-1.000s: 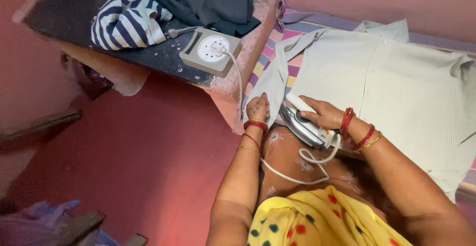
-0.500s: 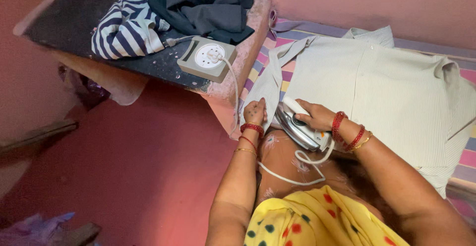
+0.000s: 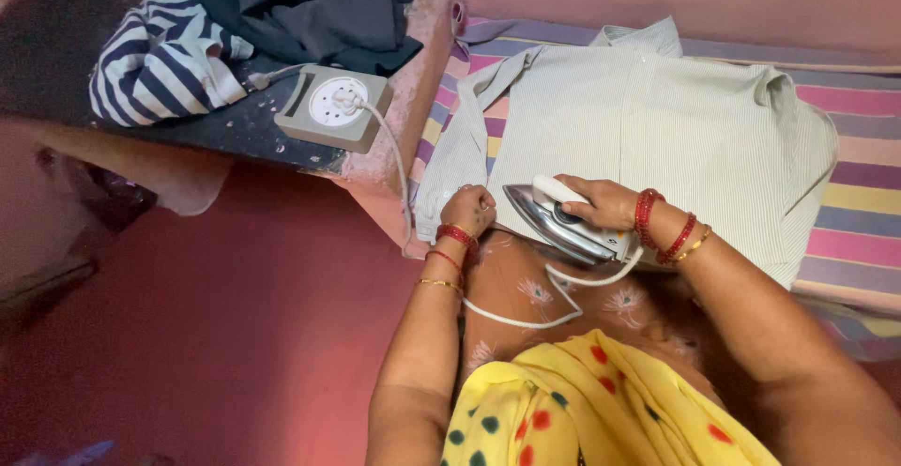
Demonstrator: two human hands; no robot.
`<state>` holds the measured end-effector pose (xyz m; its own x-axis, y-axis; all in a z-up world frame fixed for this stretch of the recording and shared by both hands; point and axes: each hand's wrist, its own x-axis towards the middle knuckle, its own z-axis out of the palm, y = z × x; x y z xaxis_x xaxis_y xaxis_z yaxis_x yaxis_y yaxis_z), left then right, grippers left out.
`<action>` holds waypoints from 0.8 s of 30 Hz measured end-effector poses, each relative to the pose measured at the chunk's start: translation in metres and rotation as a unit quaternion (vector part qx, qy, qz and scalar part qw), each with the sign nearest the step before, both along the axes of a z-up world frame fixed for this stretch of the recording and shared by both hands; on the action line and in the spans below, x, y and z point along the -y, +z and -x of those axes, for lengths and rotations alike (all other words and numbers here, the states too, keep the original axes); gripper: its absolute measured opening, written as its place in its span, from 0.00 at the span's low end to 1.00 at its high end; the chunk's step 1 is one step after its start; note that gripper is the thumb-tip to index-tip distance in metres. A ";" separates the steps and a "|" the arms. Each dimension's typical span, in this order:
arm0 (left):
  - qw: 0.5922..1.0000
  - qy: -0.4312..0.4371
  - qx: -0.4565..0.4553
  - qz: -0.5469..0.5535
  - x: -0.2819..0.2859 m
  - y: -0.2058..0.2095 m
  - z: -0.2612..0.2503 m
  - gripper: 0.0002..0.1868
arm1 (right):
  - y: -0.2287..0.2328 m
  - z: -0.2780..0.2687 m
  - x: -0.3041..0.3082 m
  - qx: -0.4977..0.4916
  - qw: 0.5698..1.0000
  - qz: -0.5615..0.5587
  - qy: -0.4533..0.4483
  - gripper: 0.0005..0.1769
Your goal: The person irons a light-colored striped shirt laid out on a bed. They use a white electric iron to smooth the fabric, moving it back and forth across the shirt's body and sleeves. The person occasionally adjusts the shirt's position with their left hand to ensure even coverage.
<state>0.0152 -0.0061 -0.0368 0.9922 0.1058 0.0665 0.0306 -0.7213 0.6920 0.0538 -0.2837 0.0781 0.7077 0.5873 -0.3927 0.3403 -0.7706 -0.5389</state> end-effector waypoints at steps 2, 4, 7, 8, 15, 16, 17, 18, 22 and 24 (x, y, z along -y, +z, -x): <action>0.999 -0.006 0.008 0.053 -0.009 -0.009 -0.004 0.07 | -0.001 0.005 0.008 0.036 0.999 -0.020 0.011 0.36; 0.997 -0.002 0.002 0.083 -0.011 -0.014 -0.005 0.08 | -0.002 0.007 0.009 0.050 0.998 -0.023 0.011 0.36; 0.996 0.011 -0.022 0.091 -0.012 -0.009 -0.004 0.07 | 0.001 0.010 0.004 0.042 0.999 -0.010 -0.003 0.35; 0.995 0.013 -0.029 0.096 -0.013 -0.007 -0.004 0.07 | 0.001 0.011 0.000 0.038 0.999 -0.010 -0.004 0.35; 0.915 0.168 0.100 0.354 -0.020 -0.045 -0.026 0.07 | -0.024 0.021 -0.058 0.079 0.993 -0.090 -0.012 0.33; 0.912 0.182 0.122 0.347 -0.023 -0.052 -0.029 0.07 | -0.027 0.020 -0.066 0.084 0.992 -0.088 -0.018 0.33; 0.909 0.195 0.144 0.340 -0.026 -0.057 -0.031 0.07 | -0.029 0.018 -0.074 0.088 0.992 -0.087 -0.023 0.33; 0.904 0.208 0.165 0.335 -0.026 -0.060 -0.033 0.07 | -0.030 0.017 -0.078 0.093 0.992 -0.084 -0.030 0.33; 0.882 0.180 0.195 0.389 -0.022 -0.043 -0.028 0.06 | -0.031 0.017 -0.078 0.104 0.991 -0.063 -0.048 0.36; 0.913 0.166 0.207 0.311 -0.016 -0.020 -0.014 0.06 | -0.028 0.025 -0.068 0.117 0.989 -0.061 -0.063 0.36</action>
